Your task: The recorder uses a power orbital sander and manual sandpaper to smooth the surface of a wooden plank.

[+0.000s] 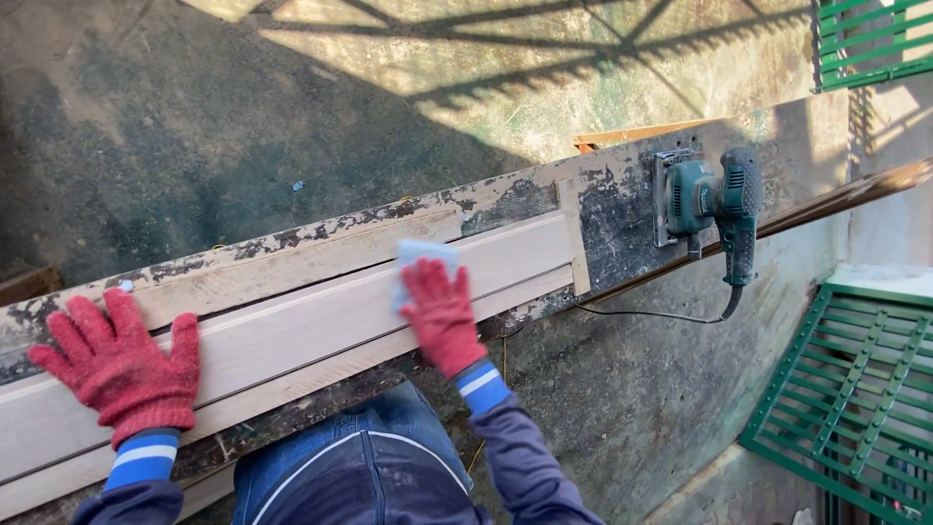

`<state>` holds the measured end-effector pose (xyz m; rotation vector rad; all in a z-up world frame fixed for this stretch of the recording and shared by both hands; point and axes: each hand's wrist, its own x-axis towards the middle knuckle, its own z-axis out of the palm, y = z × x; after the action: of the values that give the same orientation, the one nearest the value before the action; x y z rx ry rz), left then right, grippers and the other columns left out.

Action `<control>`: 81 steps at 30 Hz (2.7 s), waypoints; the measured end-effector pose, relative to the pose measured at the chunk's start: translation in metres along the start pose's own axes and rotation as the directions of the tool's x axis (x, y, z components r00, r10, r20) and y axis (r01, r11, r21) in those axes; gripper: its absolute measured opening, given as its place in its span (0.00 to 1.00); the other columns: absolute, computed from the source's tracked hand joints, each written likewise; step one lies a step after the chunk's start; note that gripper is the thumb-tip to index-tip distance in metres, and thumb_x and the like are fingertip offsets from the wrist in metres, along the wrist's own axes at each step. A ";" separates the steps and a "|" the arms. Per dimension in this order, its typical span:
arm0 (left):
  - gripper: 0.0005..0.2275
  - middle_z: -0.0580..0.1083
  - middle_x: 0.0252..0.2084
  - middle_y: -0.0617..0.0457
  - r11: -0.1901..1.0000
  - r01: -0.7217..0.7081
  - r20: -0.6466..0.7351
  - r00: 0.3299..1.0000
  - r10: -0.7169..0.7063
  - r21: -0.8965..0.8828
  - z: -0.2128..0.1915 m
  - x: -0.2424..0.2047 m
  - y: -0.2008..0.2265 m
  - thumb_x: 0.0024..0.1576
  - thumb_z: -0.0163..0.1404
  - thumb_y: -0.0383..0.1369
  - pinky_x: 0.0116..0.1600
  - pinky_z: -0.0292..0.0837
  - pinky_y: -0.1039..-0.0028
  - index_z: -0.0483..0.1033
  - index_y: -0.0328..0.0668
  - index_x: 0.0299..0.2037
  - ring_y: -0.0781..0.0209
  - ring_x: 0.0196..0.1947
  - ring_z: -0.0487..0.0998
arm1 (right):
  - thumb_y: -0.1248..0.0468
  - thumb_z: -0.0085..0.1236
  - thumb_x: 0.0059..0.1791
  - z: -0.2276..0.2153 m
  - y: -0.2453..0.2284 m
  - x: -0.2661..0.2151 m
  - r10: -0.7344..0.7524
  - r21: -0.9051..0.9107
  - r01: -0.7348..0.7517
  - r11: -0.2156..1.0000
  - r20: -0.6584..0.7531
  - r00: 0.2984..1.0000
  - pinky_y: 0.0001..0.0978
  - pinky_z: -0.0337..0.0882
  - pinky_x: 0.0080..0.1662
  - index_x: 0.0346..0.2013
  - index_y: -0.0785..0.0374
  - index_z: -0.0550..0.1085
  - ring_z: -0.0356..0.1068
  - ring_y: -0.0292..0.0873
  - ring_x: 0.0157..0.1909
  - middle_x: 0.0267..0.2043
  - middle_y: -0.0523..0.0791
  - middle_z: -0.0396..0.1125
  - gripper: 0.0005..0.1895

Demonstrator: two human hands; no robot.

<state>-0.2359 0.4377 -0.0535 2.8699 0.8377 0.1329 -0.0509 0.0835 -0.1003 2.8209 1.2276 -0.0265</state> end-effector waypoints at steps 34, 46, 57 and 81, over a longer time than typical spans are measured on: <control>0.32 0.64 0.71 0.05 0.993 -0.097 -0.027 0.995 0.099 0.060 -0.014 0.009 0.015 0.70 0.57 0.35 0.68 0.43 0.31 0.70 0.04 0.75 0.08 0.68 0.59 | 0.47 0.22 0.62 0.034 0.109 -0.026 0.343 -0.151 -0.327 0.933 0.091 0.935 0.51 0.18 0.75 0.79 0.63 0.37 0.22 0.51 0.82 0.82 0.52 0.24 0.35; 0.38 0.64 0.81 0.04 0.997 -0.026 -0.003 1.000 0.026 0.069 0.021 -0.005 -0.017 0.75 0.52 0.45 0.79 0.24 0.38 0.73 0.04 0.82 0.10 0.80 0.53 | 0.42 0.41 0.59 -0.030 -0.059 0.006 -0.084 0.517 0.095 0.851 -0.044 0.995 0.57 0.26 0.79 0.79 0.49 0.53 0.29 0.46 0.84 0.83 0.41 0.34 0.36; 0.40 0.66 0.81 0.10 0.989 0.003 0.014 1.000 -0.005 0.149 0.020 -0.006 -0.016 0.74 0.50 0.51 0.81 0.26 0.39 0.74 0.11 0.81 0.14 0.80 0.55 | 0.50 0.28 0.61 0.042 0.073 0.009 0.469 -0.071 -0.466 0.882 0.031 0.883 0.50 0.10 0.73 0.79 0.60 0.32 0.15 0.49 0.82 0.82 0.51 0.16 0.37; 0.39 0.66 0.82 0.08 0.989 -0.020 -0.001 1.000 0.020 0.148 0.030 -0.013 -0.027 0.77 0.50 0.48 0.83 0.23 0.41 0.74 0.08 0.84 0.15 0.83 0.54 | 0.46 0.20 0.61 0.013 0.052 -0.043 0.220 -0.021 -0.219 0.975 0.042 0.975 0.54 0.16 0.75 0.79 0.56 0.36 0.19 0.52 0.82 0.82 0.50 0.22 0.34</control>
<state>-0.2568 0.4493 -0.0885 3.0168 0.8537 0.0791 -0.0419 0.0156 -0.1084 2.9067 0.8963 -0.0665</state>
